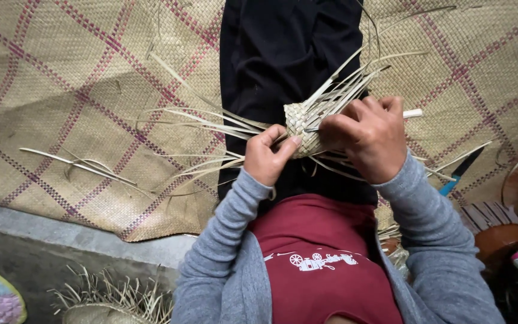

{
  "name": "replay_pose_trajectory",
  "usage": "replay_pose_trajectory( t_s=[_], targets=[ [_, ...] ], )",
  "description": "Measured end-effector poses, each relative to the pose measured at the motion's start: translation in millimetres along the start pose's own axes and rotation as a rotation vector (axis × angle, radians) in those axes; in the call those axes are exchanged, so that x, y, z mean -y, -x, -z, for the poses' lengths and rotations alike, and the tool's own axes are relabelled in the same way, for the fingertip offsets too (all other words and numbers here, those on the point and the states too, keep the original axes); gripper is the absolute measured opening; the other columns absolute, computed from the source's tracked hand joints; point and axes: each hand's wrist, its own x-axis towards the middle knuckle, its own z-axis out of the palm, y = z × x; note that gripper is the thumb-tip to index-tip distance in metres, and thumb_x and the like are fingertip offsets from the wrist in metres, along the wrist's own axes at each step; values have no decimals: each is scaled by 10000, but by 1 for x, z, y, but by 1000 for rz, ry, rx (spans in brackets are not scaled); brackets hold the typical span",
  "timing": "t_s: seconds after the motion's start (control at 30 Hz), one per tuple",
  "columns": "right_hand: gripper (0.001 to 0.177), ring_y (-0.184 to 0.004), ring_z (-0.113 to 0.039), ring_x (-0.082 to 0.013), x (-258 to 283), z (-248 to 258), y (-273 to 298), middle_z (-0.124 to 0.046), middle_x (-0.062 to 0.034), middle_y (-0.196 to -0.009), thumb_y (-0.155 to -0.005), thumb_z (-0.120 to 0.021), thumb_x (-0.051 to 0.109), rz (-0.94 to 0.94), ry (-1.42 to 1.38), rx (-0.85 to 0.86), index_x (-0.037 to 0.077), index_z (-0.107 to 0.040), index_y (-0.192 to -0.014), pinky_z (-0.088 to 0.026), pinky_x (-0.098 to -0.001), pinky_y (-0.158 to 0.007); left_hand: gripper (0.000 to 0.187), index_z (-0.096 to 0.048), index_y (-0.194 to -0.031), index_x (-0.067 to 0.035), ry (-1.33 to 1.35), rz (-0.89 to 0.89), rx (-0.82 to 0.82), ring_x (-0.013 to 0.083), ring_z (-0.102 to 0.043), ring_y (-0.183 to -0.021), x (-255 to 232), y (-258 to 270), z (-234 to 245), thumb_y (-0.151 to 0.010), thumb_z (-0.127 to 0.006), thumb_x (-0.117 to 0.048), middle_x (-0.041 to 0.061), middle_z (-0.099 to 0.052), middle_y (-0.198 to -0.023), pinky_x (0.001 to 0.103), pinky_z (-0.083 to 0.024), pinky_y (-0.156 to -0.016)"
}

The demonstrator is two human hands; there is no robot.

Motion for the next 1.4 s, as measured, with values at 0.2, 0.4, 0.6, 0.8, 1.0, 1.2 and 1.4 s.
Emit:
replay_pose_trajectory(
  t_s=[0.2, 0.4, 0.6, 0.8, 1.0, 1.2, 1.4],
  targets=[
    [282, -820, -561, -249, 4, 15, 25, -567, -1, -849, -1033, -649, 43, -36, 74, -220, 277, -806, -1041, -370, -416, -887, 204, -645, -758, -94, 230, 92, 21, 28, -484, -582, -27, 6, -4, -916, -750, -169, -32, -508, -553, 168, -410, -515],
    [116, -845, -491, -269, 78, 96, 54, -660, -100, -934, -979, -762, -44, -179, 29, -357, 64, -784, -1016, -350, -494, -977, 84, -667, -934, -48, 91, 59, 96, 49, -411, -650, -5, 12, 8, -925, -701, -124, -60, -536, -760, 198, -356, -596],
    [299, -798, -610, -250, 83, 58, 43, -665, -124, -971, -827, -683, -21, -70, -369, -135, 23, -749, -1116, -522, -370, -700, 88, -678, -951, -10, 85, -70, -79, 59, -522, -680, -19, 6, -2, -964, -695, -95, -18, -657, -793, 195, -458, -646],
    [213, -770, -659, -299, 54, -24, 29, -627, -83, -879, -953, -684, -12, -110, -292, -292, 109, -758, -1112, -578, -399, -714, 86, -742, -887, -60, 161, -76, -151, 44, -522, -627, -27, 0, -4, -934, -790, -114, 23, -581, -577, 225, -497, -565],
    [161, -763, -658, -285, 51, -28, 28, -610, -70, -851, -993, -663, 23, -178, -319, -291, 116, -747, -1093, -578, -384, -705, 201, -732, -908, -68, 401, -51, -147, 46, -521, -716, -13, -3, -5, -1048, -627, -166, -14, -603, -702, 218, -499, -687],
    [193, -772, -674, -293, 48, -25, 36, -616, -71, -842, -972, -677, 1, -218, -373, -254, 128, -764, -1089, -576, -384, -681, 151, -739, -1005, 21, 421, -58, -167, 94, -573, -735, 4, 3, -12, -1029, -652, -100, 87, -669, -739, 274, -553, -694],
    [149, -801, -688, -293, 48, -14, 54, -635, -75, -857, -971, -693, 14, -256, -328, -231, 115, -753, -1062, -582, -378, -687, 169, -736, -1039, 38, 414, -47, -174, 118, -595, -770, 20, 15, -17, -1034, -645, -104, 129, -682, -769, 302, -564, -706]
  ],
)
